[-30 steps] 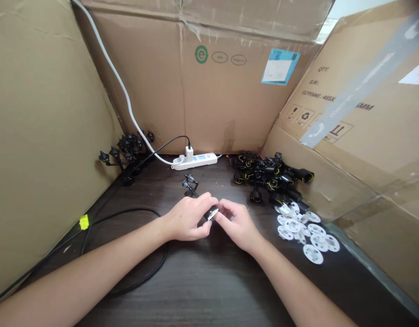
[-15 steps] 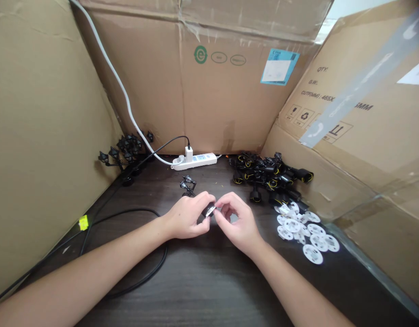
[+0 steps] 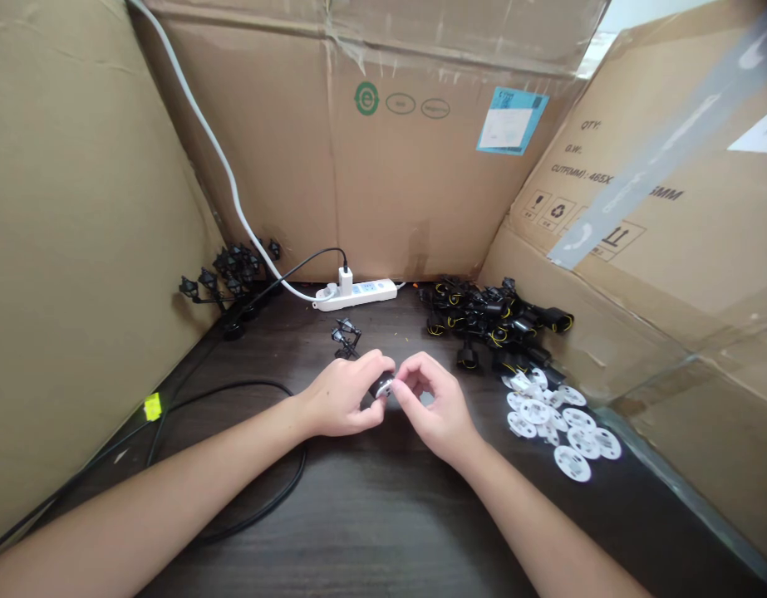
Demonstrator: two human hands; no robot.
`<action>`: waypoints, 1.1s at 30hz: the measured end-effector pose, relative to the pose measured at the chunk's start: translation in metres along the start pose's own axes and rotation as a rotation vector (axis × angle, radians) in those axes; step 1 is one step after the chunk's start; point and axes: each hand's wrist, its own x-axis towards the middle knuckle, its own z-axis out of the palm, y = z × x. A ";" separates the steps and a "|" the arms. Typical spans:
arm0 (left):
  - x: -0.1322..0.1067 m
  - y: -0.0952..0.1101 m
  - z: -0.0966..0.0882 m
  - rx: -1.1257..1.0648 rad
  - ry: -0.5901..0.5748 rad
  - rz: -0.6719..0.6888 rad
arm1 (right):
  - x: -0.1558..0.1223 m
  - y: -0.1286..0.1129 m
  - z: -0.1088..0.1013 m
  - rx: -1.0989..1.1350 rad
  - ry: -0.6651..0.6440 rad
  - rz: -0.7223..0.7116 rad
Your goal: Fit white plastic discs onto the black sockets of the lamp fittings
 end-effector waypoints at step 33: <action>0.001 -0.001 -0.001 -0.090 -0.014 -0.043 | 0.002 0.005 0.002 0.270 -0.051 0.219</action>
